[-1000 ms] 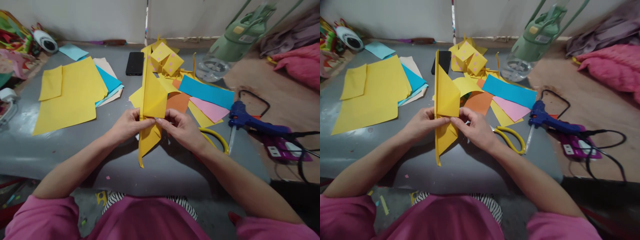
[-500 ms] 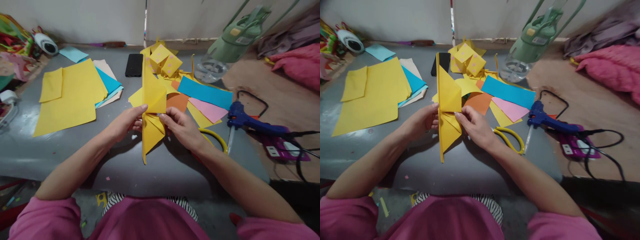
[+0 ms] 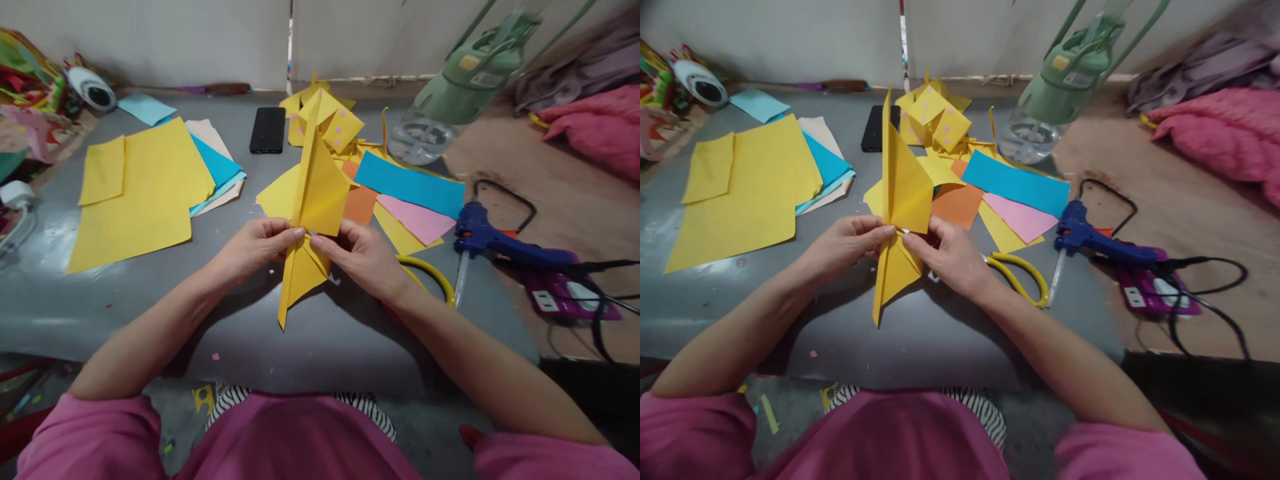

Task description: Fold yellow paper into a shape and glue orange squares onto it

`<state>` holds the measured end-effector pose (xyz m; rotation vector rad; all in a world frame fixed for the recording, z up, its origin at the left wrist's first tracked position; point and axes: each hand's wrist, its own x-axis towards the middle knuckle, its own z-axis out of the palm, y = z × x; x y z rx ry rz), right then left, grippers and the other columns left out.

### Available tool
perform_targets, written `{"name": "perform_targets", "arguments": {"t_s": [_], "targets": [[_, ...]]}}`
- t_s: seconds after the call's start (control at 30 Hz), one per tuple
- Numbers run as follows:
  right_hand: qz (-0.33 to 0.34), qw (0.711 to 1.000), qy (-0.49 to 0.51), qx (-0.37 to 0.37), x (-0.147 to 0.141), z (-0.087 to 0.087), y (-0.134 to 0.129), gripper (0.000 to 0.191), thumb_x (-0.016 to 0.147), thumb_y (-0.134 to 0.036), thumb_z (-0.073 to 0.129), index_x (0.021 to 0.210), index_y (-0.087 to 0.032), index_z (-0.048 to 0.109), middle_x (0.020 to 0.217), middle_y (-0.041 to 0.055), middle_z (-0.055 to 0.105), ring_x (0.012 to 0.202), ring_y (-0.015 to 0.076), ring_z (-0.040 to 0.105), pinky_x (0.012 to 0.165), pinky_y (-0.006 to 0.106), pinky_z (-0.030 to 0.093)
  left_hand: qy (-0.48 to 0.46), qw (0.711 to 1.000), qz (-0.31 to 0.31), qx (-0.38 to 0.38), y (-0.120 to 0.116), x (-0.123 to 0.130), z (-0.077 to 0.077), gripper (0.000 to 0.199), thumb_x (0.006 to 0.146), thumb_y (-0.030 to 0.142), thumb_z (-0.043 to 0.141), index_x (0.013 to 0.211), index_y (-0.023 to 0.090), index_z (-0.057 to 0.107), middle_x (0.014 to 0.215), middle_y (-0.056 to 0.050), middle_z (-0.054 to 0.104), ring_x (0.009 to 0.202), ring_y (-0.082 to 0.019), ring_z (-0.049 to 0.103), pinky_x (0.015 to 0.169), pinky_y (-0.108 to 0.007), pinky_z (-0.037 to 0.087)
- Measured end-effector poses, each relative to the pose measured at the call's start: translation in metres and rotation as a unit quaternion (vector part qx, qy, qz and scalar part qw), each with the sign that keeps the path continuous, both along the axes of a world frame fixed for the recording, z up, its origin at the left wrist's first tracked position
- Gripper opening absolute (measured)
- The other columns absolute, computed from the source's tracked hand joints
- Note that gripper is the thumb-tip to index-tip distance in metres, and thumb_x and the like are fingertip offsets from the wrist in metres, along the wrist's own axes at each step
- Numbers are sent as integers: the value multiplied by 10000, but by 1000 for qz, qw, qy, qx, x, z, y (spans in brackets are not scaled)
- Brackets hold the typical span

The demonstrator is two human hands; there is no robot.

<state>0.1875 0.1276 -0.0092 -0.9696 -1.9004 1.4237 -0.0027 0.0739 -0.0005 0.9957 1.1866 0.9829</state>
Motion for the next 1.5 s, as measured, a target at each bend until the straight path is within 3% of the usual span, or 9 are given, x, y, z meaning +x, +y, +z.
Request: {"name": "perform_targets", "arguments": {"t_s": [0.37, 0.53, 0.63, 0.7, 0.8, 0.9, 1.03, 1.27, 1.5], "targets": [[-3, 998, -31, 54, 0, 3, -6, 255, 865, -359, 669, 1031, -175, 731, 936, 41, 764, 838, 208, 693, 704, 312, 527, 40, 999, -1, 18, -3, 0, 0, 332, 754, 448, 772, 851, 134, 727, 762, -16, 698, 638, -102, 583, 597, -221, 446], [17, 999, -27, 17, 2, 2, 0, 321, 851, -456, 698, 1051, -206, 716, 931, 47, 744, 834, 218, 683, 724, 348, 545, 20, 1000, -7, 12, -1, -3, 2, 280, 770, 411, 771, 863, 148, 748, 754, -13, 715, 625, -94, 587, 595, -210, 449], [16, 1000, -23, 1, 5, 7, 4, 341, 845, -545, 699, 917, -212, 674, 840, 37, 703, 747, 186, 652, 681, 329, 537, 6, 1000, -18, -16, 1, -6, 3, 263, 762, 398, 784, 859, 156, 752, 791, -24, 733, 648, -100, 607, 616, -213, 459], [-26, 999, 10, 30, 7, 11, 6, 295, 911, -515, 626, 882, -221, 626, 817, 23, 667, 723, 159, 626, 671, 307, 523, -1, 999, -24, -29, 3, -9, 3, 242, 775, 384, 778, 867, 162, 757, 807, -23, 730, 651, -91, 597, 606, -202, 447], [-79, 987, 52, 130, 7, 15, 7, 135, 928, -298, 609, 1057, -260, 597, 910, 3, 651, 785, 143, 625, 712, 293, 517, -24, 999, -17, -31, 4, -12, 3, 190, 790, 345, 773, 820, 160, 742, 730, 9, 665, 588, -53, 518, 545, -172, 384], [-38, 973, 34, 226, 7, 13, 6, 269, 881, -164, 633, 1123, -280, 605, 957, -7, 658, 808, 139, 628, 719, 287, 510, -56, 998, -16, -30, 3, -12, 4, 191, 776, 327, 787, 759, 152, 713, 652, 37, 586, 538, -34, 442, 513, -162, 339], [-10, 951, -10, 308, 8, 8, 6, 130, 907, -150, 621, 985, -243, 669, 896, 2, 688, 777, 140, 624, 706, 280, 497, -73, 996, -31, -47, 2, -10, 4, 241, 739, 373, 824, 808, 165, 724, 690, 30, 607, 557, -42, 463, 530, -169, 357], [38, 940, -6, 338, 8, 7, 7, 102, 948, -193, 615, 996, -238, 694, 923, 16, 729, 808, 150, 649, 702, 280, 503, -32, 999, 24, -35, 3, -7, 1, 284, 726, 416, 804, 711, 149, 709, 637, 24, 603, 521, -47, 431, 485, -190, 282], [59, 931, 16, 359, 8, 7, 9, 43, 941, -237, 670, 945, -235, 713, 887, 23, 735, 833, 160, 673, 740, 293, 525, -53, 996, 20, -65, 3, -6, 2, 260, 689, 368, 826, 806, 147, 755, 770, -26, 733, 630, -102, 611, 592, -216, 438]]}}
